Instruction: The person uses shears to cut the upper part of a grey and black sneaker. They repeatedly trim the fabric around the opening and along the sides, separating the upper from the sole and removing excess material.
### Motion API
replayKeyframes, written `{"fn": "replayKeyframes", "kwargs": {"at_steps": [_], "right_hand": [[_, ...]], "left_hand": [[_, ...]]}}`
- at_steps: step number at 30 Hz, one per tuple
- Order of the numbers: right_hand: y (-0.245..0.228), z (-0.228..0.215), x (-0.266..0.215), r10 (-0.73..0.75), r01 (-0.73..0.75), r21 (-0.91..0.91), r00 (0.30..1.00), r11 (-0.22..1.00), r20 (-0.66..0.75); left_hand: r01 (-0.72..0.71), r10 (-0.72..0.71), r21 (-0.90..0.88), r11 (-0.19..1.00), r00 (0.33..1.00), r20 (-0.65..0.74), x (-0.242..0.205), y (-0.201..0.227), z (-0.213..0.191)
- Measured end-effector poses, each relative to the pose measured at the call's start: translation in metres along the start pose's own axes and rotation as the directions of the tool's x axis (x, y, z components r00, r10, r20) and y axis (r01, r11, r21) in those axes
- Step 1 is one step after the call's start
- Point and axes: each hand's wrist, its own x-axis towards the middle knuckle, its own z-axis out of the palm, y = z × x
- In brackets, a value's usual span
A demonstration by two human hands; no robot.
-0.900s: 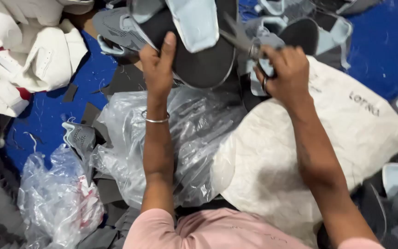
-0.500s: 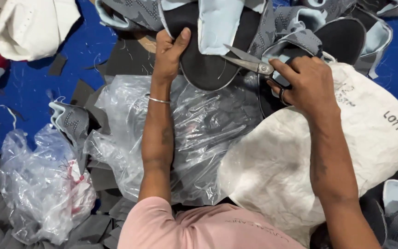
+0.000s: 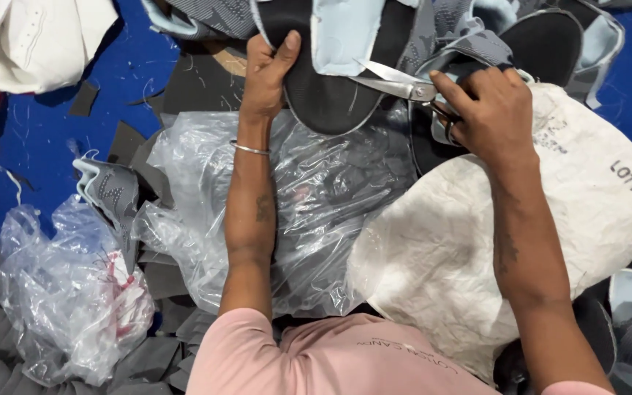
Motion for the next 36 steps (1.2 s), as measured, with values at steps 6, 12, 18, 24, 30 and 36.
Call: {"fn": "replayKeyframes", "kwargs": {"at_steps": [6, 12, 18, 24, 30, 36], "right_hand": [[0.001, -0.011, 0.002, -0.011, 0.004, -0.053, 0.990, 0.999, -0.141], [-0.003, -0.006, 0.009, -0.061, 0.028, -0.190, 0.984, 0.981, -0.168], [-0.002, 0.007, 0.006, -0.065, 0.054, -0.118, 0.993, 0.992, -0.094], [0.008, 0.035, -0.016, 0.016, -0.024, 0.206, 0.999, 0.978, 0.041], [-0.013, -0.010, 0.019, 0.094, -0.077, 0.157, 0.990, 0.985, -0.104], [-0.021, -0.001, 0.020, -0.016, 0.021, 0.064, 0.997, 0.998, -0.075]], "left_hand": [[-0.011, 0.002, -0.127, 0.992, 0.997, -0.072, -0.001, 0.007, 0.002], [-0.041, 0.041, 0.034, 0.999, 0.999, 0.007, 0.000, 0.010, -0.001], [0.004, -0.003, -0.031, 1.000, 0.999, 0.036, -0.002, -0.009, -0.007], [0.094, -0.098, -0.128, 0.987, 0.995, -0.024, -0.001, -0.025, -0.003], [-0.014, 0.008, -0.096, 0.995, 0.998, -0.061, 0.000, 0.001, 0.009], [-0.003, 0.006, 0.083, 0.997, 0.999, -0.042, 0.001, 0.005, 0.012]]}}
